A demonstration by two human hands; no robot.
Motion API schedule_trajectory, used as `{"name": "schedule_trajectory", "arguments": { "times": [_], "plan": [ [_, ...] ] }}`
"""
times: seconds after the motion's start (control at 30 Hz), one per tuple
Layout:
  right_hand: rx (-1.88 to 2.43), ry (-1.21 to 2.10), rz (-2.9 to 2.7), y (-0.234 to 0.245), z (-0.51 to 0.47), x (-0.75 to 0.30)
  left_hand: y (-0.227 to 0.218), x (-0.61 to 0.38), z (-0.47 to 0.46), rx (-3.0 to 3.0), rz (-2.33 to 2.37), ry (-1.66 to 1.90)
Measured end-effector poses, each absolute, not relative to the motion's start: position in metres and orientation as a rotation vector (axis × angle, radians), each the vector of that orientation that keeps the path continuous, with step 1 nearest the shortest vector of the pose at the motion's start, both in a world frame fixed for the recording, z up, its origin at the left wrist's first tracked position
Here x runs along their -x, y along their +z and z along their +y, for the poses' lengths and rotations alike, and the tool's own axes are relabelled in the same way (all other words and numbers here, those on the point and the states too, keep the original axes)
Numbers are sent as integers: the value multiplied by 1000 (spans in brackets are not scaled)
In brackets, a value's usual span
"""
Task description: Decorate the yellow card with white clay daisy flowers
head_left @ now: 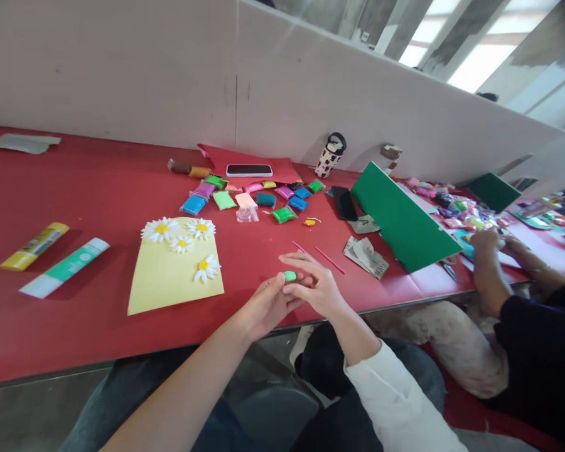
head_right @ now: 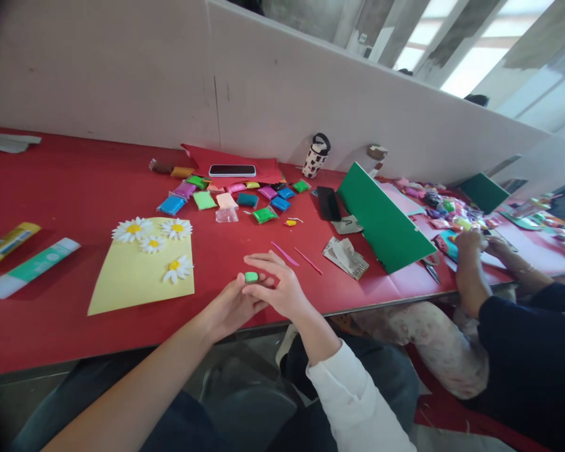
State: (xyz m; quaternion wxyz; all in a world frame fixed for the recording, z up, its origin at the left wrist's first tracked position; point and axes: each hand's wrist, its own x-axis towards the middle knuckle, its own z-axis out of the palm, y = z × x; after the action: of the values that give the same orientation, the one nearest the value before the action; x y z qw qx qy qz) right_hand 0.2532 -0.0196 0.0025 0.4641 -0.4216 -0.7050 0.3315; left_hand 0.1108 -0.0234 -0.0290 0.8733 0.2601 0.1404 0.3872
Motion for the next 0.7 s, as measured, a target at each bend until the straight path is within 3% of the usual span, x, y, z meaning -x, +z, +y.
{"name": "schedule_trajectory", "arguments": {
  "times": [0.23, 0.7],
  "plan": [
    [1099, 933, -1648, 1, -18, -253, -22, -111, -23, -514, 349, 779],
    [1059, 554, -1848, 3, -15, -257, -27, -110, -21, -362, 307, 789]
  ]
}}
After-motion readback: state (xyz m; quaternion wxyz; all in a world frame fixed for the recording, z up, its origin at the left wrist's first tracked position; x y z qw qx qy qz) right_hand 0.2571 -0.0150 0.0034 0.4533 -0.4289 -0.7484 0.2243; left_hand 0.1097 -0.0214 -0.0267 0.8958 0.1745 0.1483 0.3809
